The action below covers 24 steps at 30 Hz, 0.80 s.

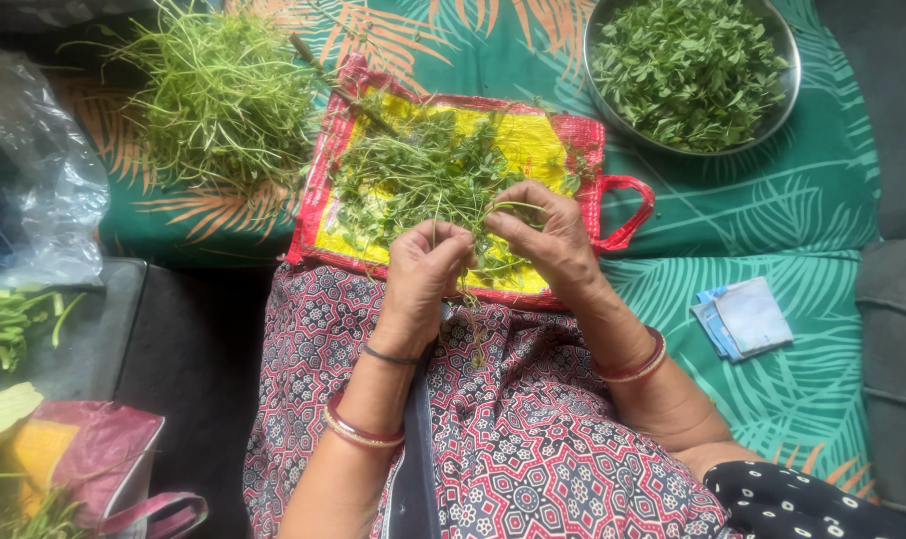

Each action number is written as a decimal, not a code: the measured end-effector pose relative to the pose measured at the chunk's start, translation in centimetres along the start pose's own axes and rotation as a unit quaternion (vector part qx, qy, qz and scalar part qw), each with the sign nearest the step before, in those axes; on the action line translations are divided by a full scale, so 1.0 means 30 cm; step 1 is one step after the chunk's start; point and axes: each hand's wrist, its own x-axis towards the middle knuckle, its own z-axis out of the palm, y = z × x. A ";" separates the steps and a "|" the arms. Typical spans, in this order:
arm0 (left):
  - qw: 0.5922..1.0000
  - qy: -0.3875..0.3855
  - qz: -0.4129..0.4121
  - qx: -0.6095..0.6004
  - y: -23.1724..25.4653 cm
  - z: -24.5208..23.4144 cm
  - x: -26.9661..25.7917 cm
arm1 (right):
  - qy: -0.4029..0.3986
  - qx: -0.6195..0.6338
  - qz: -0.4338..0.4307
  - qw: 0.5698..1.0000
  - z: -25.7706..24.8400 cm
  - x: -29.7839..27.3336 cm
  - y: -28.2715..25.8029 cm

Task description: The person sits on a floor mat and sorts green leafy vegetables by hand, separating leaves from stems. The leaves are placed into a metal bowl, while the stems are set aside on a woven basket on their lap.

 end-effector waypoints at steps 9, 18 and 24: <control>0.992 0.023 0.046 0.118 0.011 0.019 -0.008 | -0.002 0.028 0.007 1.000 -0.004 0.006 0.033; 1.000 0.000 -0.022 -0.010 0.001 -0.010 0.005 | -0.044 -0.109 -0.121 0.986 -0.056 0.029 0.095; 0.999 0.024 0.028 0.037 0.006 -0.008 0.003 | 0.004 0.025 0.009 1.000 -0.041 0.019 0.064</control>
